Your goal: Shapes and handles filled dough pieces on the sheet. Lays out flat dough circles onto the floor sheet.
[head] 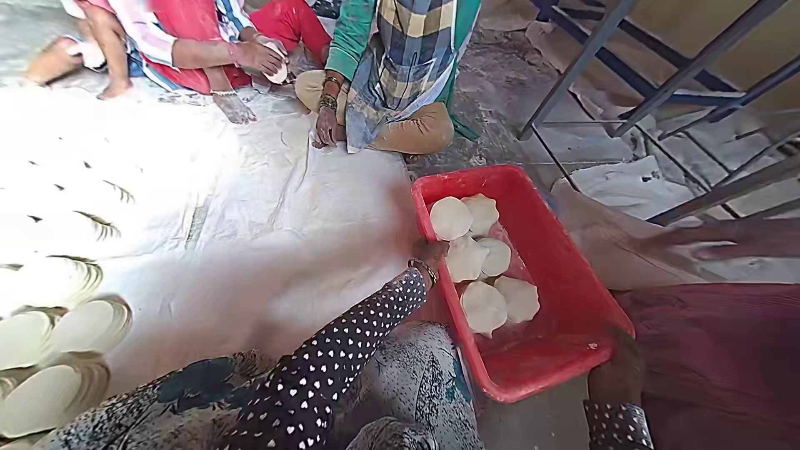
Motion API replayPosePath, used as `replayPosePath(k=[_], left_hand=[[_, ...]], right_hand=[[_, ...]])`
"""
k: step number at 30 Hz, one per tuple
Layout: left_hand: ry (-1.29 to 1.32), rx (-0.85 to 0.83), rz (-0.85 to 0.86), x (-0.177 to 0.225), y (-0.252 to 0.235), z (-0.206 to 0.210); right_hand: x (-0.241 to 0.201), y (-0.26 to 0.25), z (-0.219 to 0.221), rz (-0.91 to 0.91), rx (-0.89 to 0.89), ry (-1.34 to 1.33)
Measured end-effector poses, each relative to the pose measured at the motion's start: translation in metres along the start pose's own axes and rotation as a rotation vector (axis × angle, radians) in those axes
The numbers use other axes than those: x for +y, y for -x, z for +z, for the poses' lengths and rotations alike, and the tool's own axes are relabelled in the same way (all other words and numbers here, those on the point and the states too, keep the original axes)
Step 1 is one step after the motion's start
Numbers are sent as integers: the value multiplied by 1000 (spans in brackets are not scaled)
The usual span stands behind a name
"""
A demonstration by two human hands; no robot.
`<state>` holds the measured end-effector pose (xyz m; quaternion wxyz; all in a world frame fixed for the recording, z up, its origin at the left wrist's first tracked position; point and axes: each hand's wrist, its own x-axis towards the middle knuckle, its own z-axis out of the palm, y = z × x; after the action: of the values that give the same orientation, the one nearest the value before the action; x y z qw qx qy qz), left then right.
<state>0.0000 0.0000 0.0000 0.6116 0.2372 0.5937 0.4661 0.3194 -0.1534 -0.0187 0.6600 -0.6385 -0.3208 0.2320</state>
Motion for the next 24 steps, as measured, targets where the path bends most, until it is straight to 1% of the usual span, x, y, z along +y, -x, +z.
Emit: replayPosePath(k=[3,6,8,11,15,17,20,22,24], left_hand=[[-9,9,57,21,-30,-14],[-53,13,35,26,-59,-25],[-59,25,16,25,-71,-28],[-72,31,-16,14,-81,-31],[-86,55,-42,-2,-87,-36],[-67,56,-37,-5,-84,-31],[-86,48,-111,3,-64,-27],[-63,69,-68,-1,-71,-28],[-46,60,-50,-11,-72,-28]], right_hand=[[9,-8,38,90,-49,-152],[15,-15,65,116,-60,-222],[21,-21,73,140,-54,-232],[29,-24,77,195,-25,-261],[43,-25,75,212,-9,-245],[44,-30,73,229,35,-253],[44,-35,70,269,73,-273],[46,-37,74,299,94,-294],[51,-38,67,319,114,-310]])
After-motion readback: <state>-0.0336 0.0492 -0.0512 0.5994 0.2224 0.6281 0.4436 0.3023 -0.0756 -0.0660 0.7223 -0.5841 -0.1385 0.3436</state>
